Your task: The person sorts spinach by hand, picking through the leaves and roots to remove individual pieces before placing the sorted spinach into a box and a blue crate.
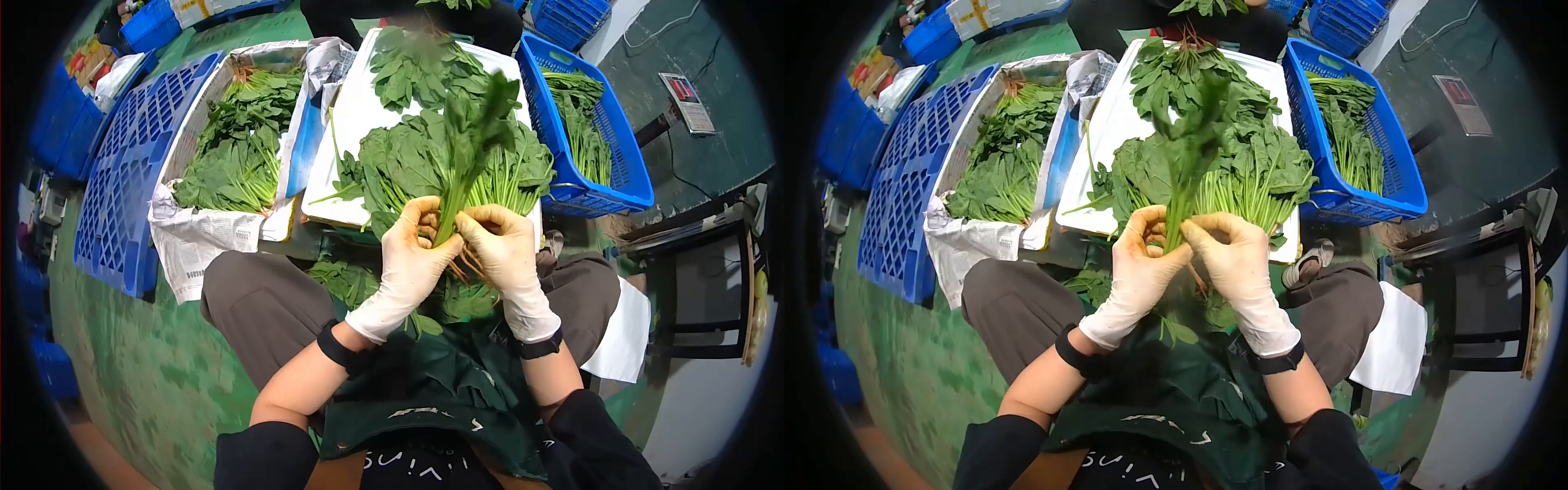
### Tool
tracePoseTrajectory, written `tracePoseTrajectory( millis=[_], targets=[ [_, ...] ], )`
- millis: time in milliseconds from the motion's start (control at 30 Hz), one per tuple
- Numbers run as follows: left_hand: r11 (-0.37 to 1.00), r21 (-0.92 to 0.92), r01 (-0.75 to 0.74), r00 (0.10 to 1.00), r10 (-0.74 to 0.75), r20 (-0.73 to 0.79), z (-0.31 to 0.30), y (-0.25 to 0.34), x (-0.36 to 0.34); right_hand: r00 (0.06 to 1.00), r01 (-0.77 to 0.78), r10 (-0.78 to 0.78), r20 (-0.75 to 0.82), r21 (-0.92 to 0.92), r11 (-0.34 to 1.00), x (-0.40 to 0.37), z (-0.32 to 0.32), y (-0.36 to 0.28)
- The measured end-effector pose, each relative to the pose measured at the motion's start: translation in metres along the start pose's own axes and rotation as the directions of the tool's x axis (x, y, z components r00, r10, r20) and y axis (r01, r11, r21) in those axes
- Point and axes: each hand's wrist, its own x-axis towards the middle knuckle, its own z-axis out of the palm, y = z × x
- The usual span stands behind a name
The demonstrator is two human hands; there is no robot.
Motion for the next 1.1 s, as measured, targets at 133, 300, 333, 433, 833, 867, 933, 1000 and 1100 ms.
tracePoseTrajectory(
  millis=[133, 300, 333, 433, 833, 867, 933, 1000, 1100],
  targets=[
    [0.991, -0.125, 0.044, 0.997, -0.035, 0.07, -0.005, 0.003, 0.003, 0.995, -0.1, 0.092, 0.048, 0.198, 0.975, 0.001, -0.001, 0.007],
    [0.641, -0.569, 0.515, 0.854, -0.442, 0.275, -0.011, -0.013, 0.01, 0.974, 0.056, 0.049, -0.223, 0.443, 0.895, -0.012, 0.009, 0.01],
    [0.574, -0.698, 0.428, 0.886, -0.417, 0.201, -0.015, -0.019, 0.013, 0.927, 0.216, -0.012, -0.374, 0.508, 0.834, -0.013, 0.01, 0.011],
    [0.676, -0.695, 0.247, 0.944, -0.331, 0.014, -0.026, -0.025, 0.025, 0.988, -0.011, 0.058, -0.143, 0.31, 0.951, -0.007, -0.015, -0.003],
    [0.676, -0.7, 0.231, 0.973, -0.172, 0.155, -0.007, -0.001, 0.008, 0.998, 0.024, -0.035, 0.052, 0.193, 0.981, 0.003, 0.016, 0.001],
    [0.676, -0.7, 0.231, 0.973, -0.172, 0.154, -0.01, 0.0, 0.01, 0.998, 0.024, -0.034, 0.054, 0.193, 0.981, -0.003, 0.017, 0.001],
    [0.495, -0.854, 0.159, 0.983, -0.161, 0.09, -0.022, 0.003, 0.019, 1.0, 0.01, -0.007, -0.01, 0.388, 0.922, -0.016, 0.017, -0.005],
    [0.576, -0.816, 0.052, 0.988, -0.148, -0.042, -0.038, -0.004, 0.027, 0.934, -0.174, 0.126, 0.333, 0.118, 0.978, -0.014, -0.003, -0.026],
    [0.617, -0.783, 0.079, 0.982, -0.183, -0.044, -0.037, 0.007, 0.029, 0.998, 0.027, -0.009, 0.068, -0.264, 0.964, 0.025, -0.014, -0.02]
  ],
)
